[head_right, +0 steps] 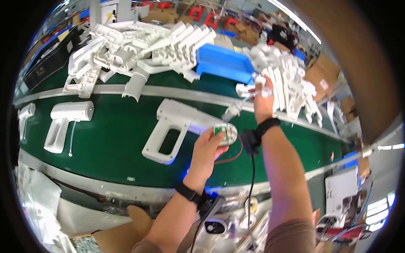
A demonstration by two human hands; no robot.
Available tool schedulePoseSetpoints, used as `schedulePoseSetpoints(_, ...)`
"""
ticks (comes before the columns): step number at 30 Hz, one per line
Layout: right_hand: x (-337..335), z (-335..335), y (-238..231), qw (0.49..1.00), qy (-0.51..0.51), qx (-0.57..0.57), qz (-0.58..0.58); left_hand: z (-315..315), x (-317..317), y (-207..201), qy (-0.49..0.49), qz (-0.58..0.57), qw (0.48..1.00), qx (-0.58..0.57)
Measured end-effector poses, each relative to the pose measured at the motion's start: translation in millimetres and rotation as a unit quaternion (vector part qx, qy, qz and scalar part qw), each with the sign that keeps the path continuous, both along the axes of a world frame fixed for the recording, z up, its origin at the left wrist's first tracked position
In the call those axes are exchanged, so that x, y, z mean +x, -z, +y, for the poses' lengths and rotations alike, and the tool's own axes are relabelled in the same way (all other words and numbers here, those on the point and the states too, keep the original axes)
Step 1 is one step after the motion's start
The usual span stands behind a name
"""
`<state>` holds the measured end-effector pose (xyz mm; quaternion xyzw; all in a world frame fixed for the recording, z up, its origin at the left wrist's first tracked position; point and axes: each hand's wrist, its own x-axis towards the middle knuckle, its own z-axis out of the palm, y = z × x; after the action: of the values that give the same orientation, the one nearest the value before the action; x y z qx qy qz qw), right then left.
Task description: Assemble electronic and plastic components for handheld devices in a factory setting.
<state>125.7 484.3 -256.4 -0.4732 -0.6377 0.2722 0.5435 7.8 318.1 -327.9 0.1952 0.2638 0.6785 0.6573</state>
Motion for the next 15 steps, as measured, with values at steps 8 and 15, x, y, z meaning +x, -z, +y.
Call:
schedulePoseSetpoints(8,2.2,58.2,-9.4,0.999,0.029,0.016,-0.011,-0.3,-0.5,-27.6,-0.11,0.038,0.993,-0.033)
schedulePoseSetpoints(15,-23.2,109.9,-16.2,0.994,0.071,0.063,-0.055,35.7,12.9,-48.1,-0.13,0.063,0.989,0.014)
